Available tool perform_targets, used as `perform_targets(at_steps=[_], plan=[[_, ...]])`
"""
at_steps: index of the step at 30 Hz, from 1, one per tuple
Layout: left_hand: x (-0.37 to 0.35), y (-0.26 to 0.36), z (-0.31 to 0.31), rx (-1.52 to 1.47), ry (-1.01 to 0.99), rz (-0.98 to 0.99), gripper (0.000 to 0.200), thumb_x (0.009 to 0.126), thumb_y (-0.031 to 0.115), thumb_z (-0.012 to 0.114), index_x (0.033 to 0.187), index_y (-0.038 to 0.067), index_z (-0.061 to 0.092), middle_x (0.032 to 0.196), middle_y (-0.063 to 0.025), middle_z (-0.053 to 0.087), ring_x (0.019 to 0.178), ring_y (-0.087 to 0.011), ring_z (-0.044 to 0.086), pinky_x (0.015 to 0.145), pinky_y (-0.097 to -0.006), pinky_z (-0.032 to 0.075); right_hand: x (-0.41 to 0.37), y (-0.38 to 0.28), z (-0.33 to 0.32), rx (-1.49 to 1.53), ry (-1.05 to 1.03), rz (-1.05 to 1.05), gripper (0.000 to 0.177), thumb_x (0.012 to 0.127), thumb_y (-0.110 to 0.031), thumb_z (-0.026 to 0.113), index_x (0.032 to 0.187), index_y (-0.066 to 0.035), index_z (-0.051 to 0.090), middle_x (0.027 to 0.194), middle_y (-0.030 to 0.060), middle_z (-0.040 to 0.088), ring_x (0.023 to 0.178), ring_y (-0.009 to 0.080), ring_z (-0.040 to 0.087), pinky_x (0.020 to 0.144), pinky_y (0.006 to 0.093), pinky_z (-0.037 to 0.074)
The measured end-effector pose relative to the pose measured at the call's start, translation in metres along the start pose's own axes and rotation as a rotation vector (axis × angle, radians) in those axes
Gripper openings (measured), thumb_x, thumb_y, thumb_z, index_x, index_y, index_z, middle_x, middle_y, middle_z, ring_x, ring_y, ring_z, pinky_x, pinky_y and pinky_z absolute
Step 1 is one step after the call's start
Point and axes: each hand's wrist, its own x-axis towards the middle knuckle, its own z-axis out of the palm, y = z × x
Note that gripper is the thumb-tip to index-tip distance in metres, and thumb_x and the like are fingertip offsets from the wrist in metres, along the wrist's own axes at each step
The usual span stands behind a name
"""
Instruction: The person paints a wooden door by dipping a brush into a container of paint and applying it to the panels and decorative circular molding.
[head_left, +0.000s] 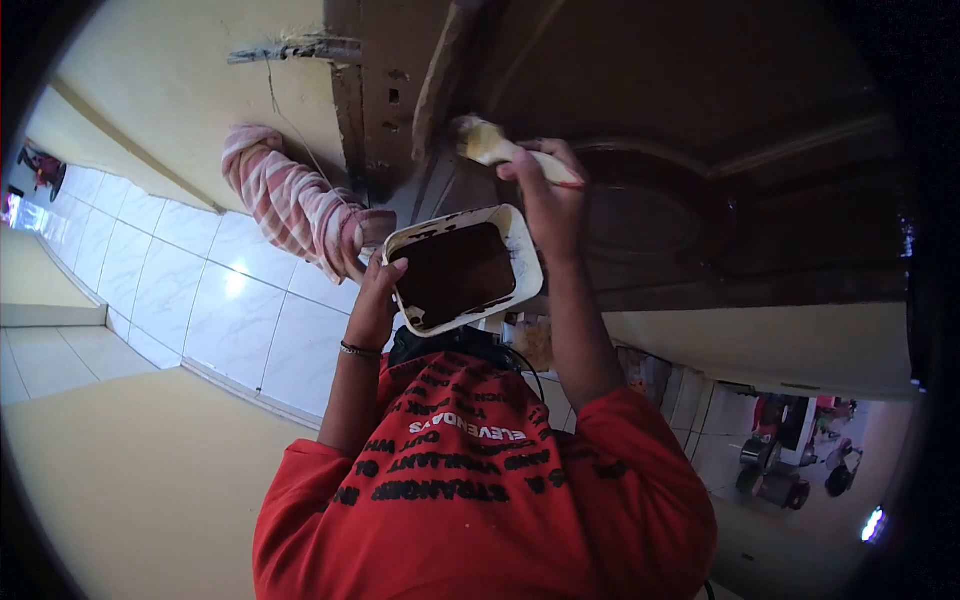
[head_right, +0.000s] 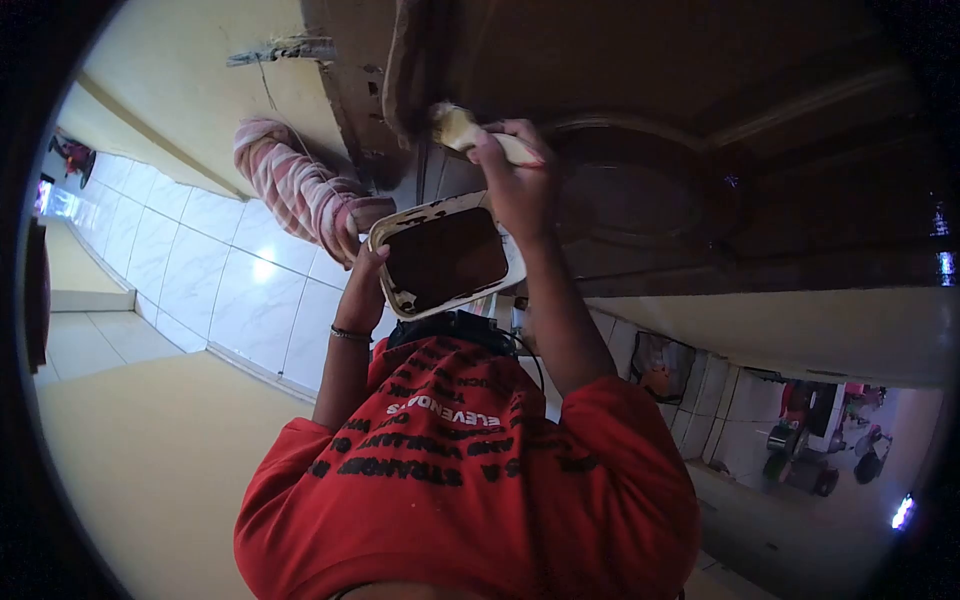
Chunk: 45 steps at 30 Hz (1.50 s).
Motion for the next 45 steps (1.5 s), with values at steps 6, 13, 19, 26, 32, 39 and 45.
perform_targets(at_steps=[6,13,19,26,32,39,45], plan=[[0.003,0.005,0.003,0.04,0.04,-0.008,0.064,0.087,0.035,0.061,0.141,0.008,0.037,0.129,-0.0072,0.052,0.118,-0.0181,0.052,0.09,-0.0329,0.05,-0.023,-0.016,-0.035,-0.354,-0.382,0.245,0.018,0.088,-0.02,0.065,0.085,-0.003,0.064,0.066,0.0054,0.065,0.063,0.0097,0.064,0.059,0.0282,0.049],[0.004,0.002,0.005,0.095,0.072,-0.045,0.065,0.087,0.034,0.062,0.141,0.009,0.036,0.13,-0.0071,0.051,0.118,-0.0184,0.052,0.09,-0.0335,0.049,-0.04,-0.014,-0.044,-0.468,-0.449,0.333,0.017,0.089,-0.019,0.063,0.086,-0.002,0.064,0.067,0.0059,0.065,0.064,0.0074,0.061,0.06,0.027,0.048],[0.001,0.008,0.015,0.069,0.006,0.018,0.063,0.087,0.033,0.061,0.141,0.009,0.037,0.129,-0.0064,0.051,0.118,-0.018,0.051,0.09,-0.0338,0.048,-0.053,0.003,-0.053,-0.758,-0.55,0.248,0.019,0.086,-0.022,0.065,0.094,-0.005,0.068,0.073,0.012,0.067,0.066,0.0178,0.065,0.065,0.032,0.05],[-0.002,0.011,0.017,0.098,0.043,0.022,0.062,0.088,0.033,0.06,0.14,0.009,0.037,0.128,-0.0062,0.051,0.119,-0.0173,0.05,0.092,-0.0333,0.048,-0.06,-0.007,-0.056,-0.793,-0.487,0.257,0.021,0.087,-0.025,0.064,0.094,-0.005,0.068,0.076,0.0148,0.068,0.07,0.0256,0.068,0.067,0.0344,0.051],[0.001,0.013,0.016,0.09,0.046,0.029,0.061,0.088,0.033,0.059,0.14,0.01,0.037,0.128,-0.0064,0.051,0.116,-0.0174,0.052,0.091,-0.0335,0.048,-0.061,-0.006,-0.057,-0.683,-0.459,0.299,0.022,0.087,-0.023,0.066,0.096,-0.003,0.069,0.079,0.0143,0.069,0.074,0.0192,0.068,0.069,0.0326,0.051],[0.001,0.017,0.023,0.014,0.115,0.008,0.058,0.089,0.032,0.059,0.138,0.011,0.038,0.124,-0.0056,0.053,0.113,-0.0163,0.054,0.086,-0.0336,0.051,-0.054,-0.009,-0.051,-0.492,-0.315,0.135,0.018,0.087,-0.018,0.066,0.096,-0.002,0.068,0.076,0.0119,0.069,0.071,0.0219,0.069,0.066,0.0312,0.052],[0.007,0.016,0.02,-0.043,0.161,0.065,0.054,0.089,0.033,0.058,0.135,0.011,0.041,0.123,-0.0046,0.054,0.111,-0.0166,0.055,0.085,-0.0339,0.051,-0.048,-0.004,-0.035,-0.189,-0.119,0.086,0.011,0.09,-0.009,0.063,0.094,0.001,0.065,0.082,0.0073,0.07,0.075,0.0091,0.065,0.068,0.0241,0.051]])
